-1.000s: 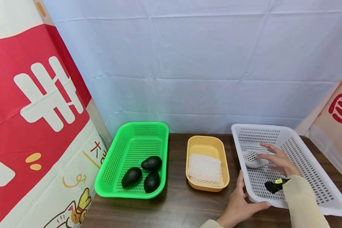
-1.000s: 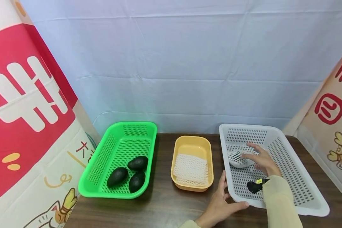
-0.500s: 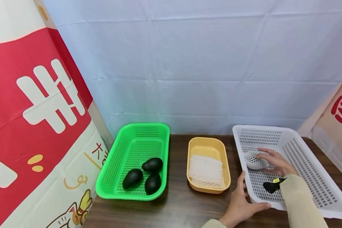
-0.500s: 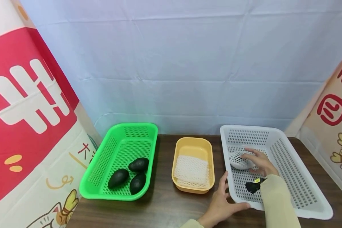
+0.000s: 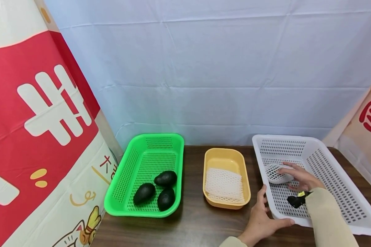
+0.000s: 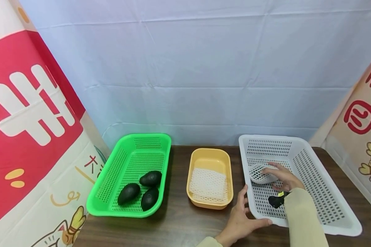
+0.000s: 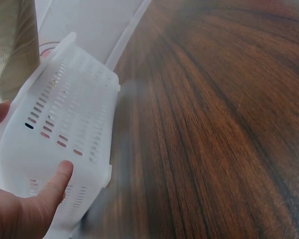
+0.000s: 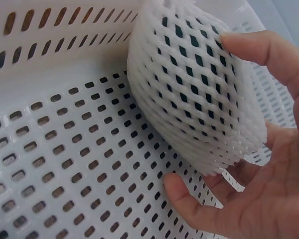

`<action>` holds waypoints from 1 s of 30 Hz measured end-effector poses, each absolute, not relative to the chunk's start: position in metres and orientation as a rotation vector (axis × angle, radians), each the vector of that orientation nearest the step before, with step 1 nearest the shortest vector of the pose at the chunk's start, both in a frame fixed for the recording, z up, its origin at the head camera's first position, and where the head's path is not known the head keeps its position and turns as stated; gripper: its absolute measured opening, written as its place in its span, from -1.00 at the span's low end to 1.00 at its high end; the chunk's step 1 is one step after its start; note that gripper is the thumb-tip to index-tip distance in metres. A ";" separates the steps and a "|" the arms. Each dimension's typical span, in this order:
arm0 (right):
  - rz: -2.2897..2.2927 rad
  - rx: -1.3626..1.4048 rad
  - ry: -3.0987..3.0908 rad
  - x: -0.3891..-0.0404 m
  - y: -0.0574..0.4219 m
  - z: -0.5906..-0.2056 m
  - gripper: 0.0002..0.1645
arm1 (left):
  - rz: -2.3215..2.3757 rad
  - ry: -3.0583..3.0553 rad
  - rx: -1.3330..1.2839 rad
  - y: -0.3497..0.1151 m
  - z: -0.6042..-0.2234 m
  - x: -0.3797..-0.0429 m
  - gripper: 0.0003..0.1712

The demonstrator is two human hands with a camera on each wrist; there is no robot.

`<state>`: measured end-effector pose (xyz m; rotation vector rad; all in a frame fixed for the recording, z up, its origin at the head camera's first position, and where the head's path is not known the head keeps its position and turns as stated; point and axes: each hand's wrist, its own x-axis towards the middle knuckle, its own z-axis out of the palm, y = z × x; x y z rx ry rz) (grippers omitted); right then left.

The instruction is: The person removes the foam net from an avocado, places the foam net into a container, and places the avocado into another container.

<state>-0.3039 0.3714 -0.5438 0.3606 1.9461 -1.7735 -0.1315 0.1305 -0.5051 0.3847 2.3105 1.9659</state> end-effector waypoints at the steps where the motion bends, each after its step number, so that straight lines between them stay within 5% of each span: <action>1: -1.762 0.335 1.957 -0.302 0.370 -0.541 0.05 | 1.964 2.310 0.385 0.130 -0.505 -0.132 0.15; 10: -1.668 0.272 2.058 -0.276 0.343 -0.505 -0.54 | 1.947 2.307 0.361 0.130 -0.506 -0.134 0.16; 13: -1.704 0.264 2.035 -0.275 0.340 -0.503 -0.44 | 1.943 2.309 0.355 0.130 -0.506 -0.134 0.15; 20: -1.761 0.290 1.991 -0.274 0.336 -0.502 0.14 | 1.928 2.309 0.333 0.130 -0.507 -0.135 0.15; 30: -1.823 0.227 1.892 -0.275 0.336 -0.504 0.10 | 1.944 2.300 0.362 0.130 -0.508 -0.135 0.14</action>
